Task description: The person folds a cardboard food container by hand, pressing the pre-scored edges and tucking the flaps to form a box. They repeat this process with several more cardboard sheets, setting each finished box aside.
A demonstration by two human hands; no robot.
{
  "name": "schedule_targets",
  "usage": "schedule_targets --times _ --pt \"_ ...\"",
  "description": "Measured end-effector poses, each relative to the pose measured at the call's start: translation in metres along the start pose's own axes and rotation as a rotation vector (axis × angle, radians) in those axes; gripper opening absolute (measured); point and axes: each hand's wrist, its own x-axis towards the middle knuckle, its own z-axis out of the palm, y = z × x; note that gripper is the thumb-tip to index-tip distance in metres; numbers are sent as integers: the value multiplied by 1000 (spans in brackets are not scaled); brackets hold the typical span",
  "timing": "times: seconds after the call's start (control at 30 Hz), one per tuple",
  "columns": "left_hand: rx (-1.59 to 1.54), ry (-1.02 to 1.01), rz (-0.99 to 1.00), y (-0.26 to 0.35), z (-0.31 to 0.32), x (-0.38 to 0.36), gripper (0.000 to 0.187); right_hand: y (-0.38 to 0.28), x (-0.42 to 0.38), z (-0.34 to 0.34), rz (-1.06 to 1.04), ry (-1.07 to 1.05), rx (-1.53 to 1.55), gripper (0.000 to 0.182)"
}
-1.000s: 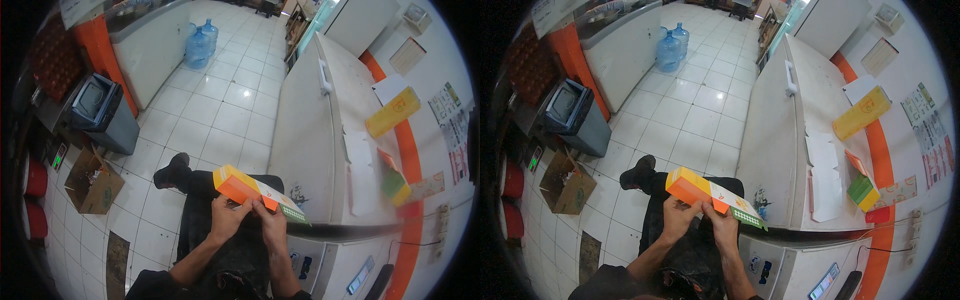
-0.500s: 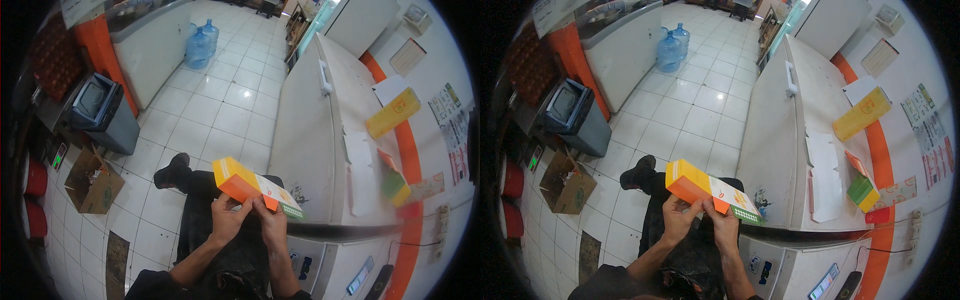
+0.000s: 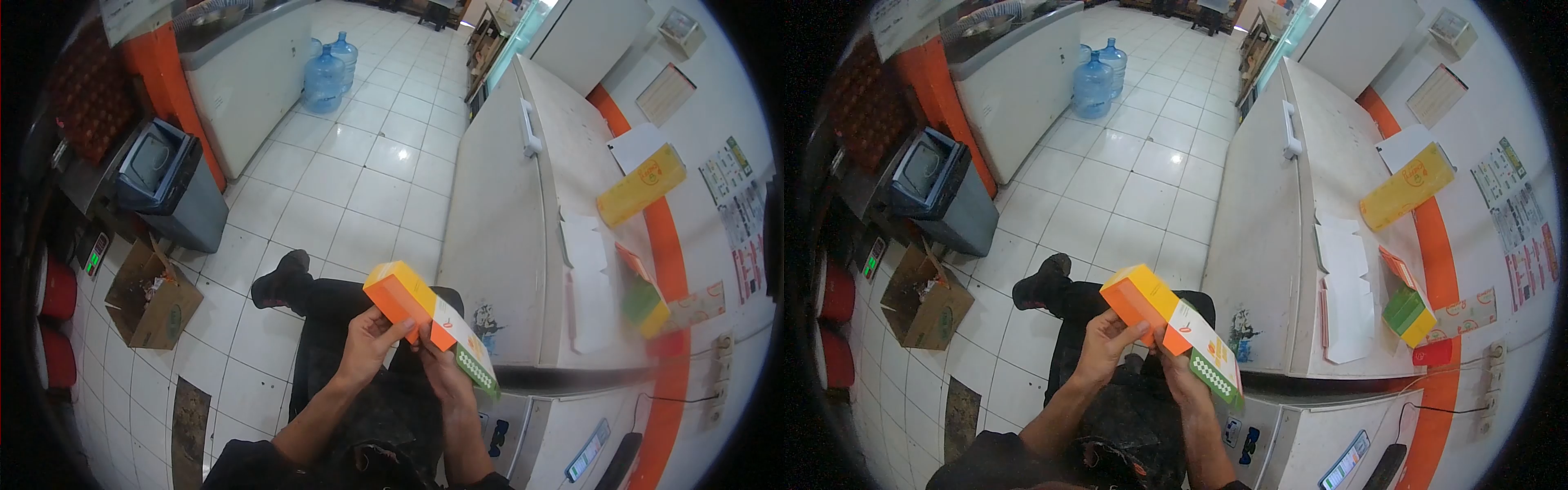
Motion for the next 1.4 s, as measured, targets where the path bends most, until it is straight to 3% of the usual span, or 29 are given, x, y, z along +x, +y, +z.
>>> schedule_targets --times 0.13,0.2,0.3,0.57,0.73,0.87,0.93,1.03,1.1,1.4 --pt "54 -35 100 -6 -2 0 30 -7 -5 7 -4 74 -189 30" --pt "131 -17 100 -1 2 -2 31 -7 -6 9 -109 53 -383 31" --pt "247 26 102 3 6 -5 30 -11 -12 17 -82 135 -433 31" --pt "266 51 205 -2 6 -4 32 -15 -16 17 -64 176 -350 34" --pt "291 59 160 -4 3 -6 33 -14 -14 16 -85 147 -359 35" --pt "252 54 122 0 4 -5 37 -8 -9 12 -30 157 -291 25" --pt "40 29 91 1 4 0 42 -5 -5 7 -32 114 -265 25" --pt "0 -3 -87 -1 -7 1 47 -8 -5 5 67 63 -150 26" --pt "-50 -2 -99 0 -7 1 45 -9 -7 8 9 15 -168 26" --pt "-67 -38 -107 1 -12 0 42 -12 -10 20 -60 140 -206 26"
